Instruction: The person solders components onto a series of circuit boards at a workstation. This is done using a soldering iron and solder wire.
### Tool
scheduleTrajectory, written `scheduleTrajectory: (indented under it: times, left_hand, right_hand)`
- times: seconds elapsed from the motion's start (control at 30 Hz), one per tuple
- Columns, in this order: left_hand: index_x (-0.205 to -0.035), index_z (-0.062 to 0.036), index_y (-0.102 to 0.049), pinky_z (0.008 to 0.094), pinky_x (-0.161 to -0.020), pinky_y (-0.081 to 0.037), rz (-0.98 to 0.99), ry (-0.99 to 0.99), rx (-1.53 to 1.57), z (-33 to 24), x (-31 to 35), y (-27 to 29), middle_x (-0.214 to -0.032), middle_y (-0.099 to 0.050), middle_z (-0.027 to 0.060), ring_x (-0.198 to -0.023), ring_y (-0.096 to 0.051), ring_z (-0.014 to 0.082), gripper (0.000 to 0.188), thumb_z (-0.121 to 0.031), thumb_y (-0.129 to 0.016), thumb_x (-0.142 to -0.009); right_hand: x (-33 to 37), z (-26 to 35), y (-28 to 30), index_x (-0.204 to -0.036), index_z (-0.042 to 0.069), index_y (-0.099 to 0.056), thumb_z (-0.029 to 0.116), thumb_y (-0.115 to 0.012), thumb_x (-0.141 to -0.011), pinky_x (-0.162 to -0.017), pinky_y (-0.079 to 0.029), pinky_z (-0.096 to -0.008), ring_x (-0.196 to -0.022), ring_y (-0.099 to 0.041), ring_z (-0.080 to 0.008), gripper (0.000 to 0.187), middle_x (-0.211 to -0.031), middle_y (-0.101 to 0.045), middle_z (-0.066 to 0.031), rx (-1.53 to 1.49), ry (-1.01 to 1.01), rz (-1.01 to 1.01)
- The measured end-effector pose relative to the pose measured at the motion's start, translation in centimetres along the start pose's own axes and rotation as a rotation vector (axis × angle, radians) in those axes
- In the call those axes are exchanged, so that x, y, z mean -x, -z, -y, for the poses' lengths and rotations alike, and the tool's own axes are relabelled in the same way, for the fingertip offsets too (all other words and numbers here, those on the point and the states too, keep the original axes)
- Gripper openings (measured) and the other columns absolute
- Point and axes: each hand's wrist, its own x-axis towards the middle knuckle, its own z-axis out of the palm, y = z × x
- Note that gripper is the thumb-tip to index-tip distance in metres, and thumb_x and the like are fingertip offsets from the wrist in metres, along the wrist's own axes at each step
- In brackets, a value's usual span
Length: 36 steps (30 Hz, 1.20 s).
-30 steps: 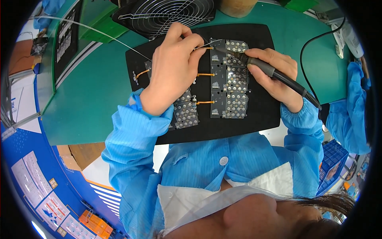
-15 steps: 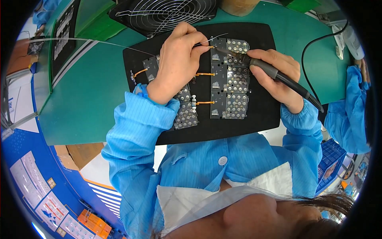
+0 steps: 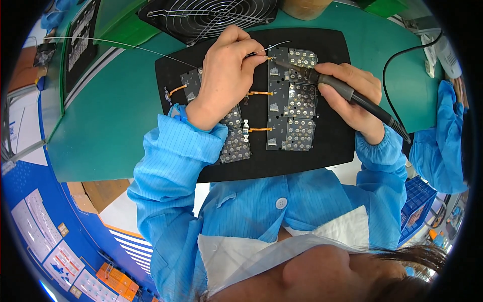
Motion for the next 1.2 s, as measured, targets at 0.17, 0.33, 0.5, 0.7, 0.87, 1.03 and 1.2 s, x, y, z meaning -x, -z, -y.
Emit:
scheduleTrajectory:
  times: [0.17,0.33,0.5,0.7,0.87,1.03,1.2]
  left_hand:
    - [-0.082,-0.0019,-0.068,0.0368,-0.064,-0.047,-0.001,0.002,-0.004,-0.05,0.05,-0.04,-0.086,-0.056,0.0089,-0.072,-0.059,0.027,0.006,-0.002,-0.071,-0.076]
    - [-0.081,-0.0019,-0.068,0.0365,-0.064,-0.047,0.0,0.003,-0.003,-0.17,0.02,0.01,-0.086,-0.056,0.0086,-0.071,-0.059,0.0265,0.006,-0.002,-0.071,-0.076]
    - [-0.081,-0.0016,-0.068,0.0362,-0.064,-0.047,-0.002,0.008,0.013,-0.21,-0.04,-0.01,-0.086,-0.056,0.0087,-0.071,-0.059,0.0259,0.006,-0.002,-0.071,-0.076]
    - [-0.081,-0.0011,-0.068,0.0355,-0.064,-0.048,-0.008,-0.001,0.018,-0.16,0.07,-0.06,-0.085,-0.056,0.0089,-0.072,-0.058,0.0257,0.006,-0.001,-0.071,-0.076]
    - [-0.081,-0.0011,-0.068,0.0351,-0.064,-0.048,-0.013,-0.008,0.026,-0.37,0.15,-0.07,-0.085,-0.055,0.0089,-0.072,-0.058,0.0256,0.006,0.0,-0.071,-0.075]
    - [-0.081,-0.0011,-0.068,0.0349,-0.064,-0.048,-0.01,0.004,0.037,-0.46,0.16,-0.08,-0.085,-0.055,0.0089,-0.071,-0.058,0.0254,0.007,0.0,-0.071,-0.075]
    - [-0.084,0.0002,-0.068,0.0283,-0.057,-0.041,-0.014,-0.031,0.03,-0.11,0.15,-0.16,-0.085,-0.053,0.0052,-0.063,-0.05,0.0156,0.009,0.002,-0.072,-0.076]
  right_hand:
    - [0.04,-0.03,-0.09,-0.102,-0.001,-0.068,0.008,-0.074,-0.077,-0.051,-0.046,-0.0268,-0.059,-0.063,-0.0197,0.027,-0.07,-0.064,-0.0114,0.013,-0.018,-0.013]
    - [0.01,0.1,0.03,-0.102,-0.001,-0.068,0.008,-0.074,-0.077,-0.051,-0.046,-0.0267,-0.059,-0.063,-0.0193,0.027,-0.07,-0.064,-0.0114,0.011,-0.013,-0.021]
    - [0.03,-0.19,0.17,-0.102,-0.001,-0.068,0.009,-0.073,-0.078,-0.051,-0.046,-0.0266,-0.058,-0.063,-0.0194,0.026,-0.071,-0.065,-0.0117,-0.007,-0.002,-0.002]
    - [0.17,-0.21,0.13,-0.102,-0.001,-0.068,0.011,-0.074,-0.079,-0.051,-0.046,-0.0262,-0.058,-0.063,-0.0192,0.026,-0.071,-0.065,-0.012,0.002,-0.012,0.0]
    - [0.32,-0.19,0.18,-0.102,-0.001,-0.068,0.012,-0.074,-0.079,-0.051,-0.046,-0.0259,-0.058,-0.063,-0.0185,0.027,-0.072,-0.066,-0.0119,0.014,-0.021,-0.019]
    - [0.46,-0.28,0.25,-0.103,-0.001,-0.068,0.013,-0.075,-0.079,-0.051,-0.046,-0.0252,-0.059,-0.063,-0.0172,0.028,-0.072,-0.066,-0.0118,-0.045,-0.05,-0.014]
    - [0.41,-0.33,0.25,-0.102,-0.002,-0.068,0.013,-0.074,-0.08,-0.051,-0.046,-0.0247,-0.059,-0.063,-0.017,0.028,-0.072,-0.066,-0.0119,-0.046,-0.055,-0.018]
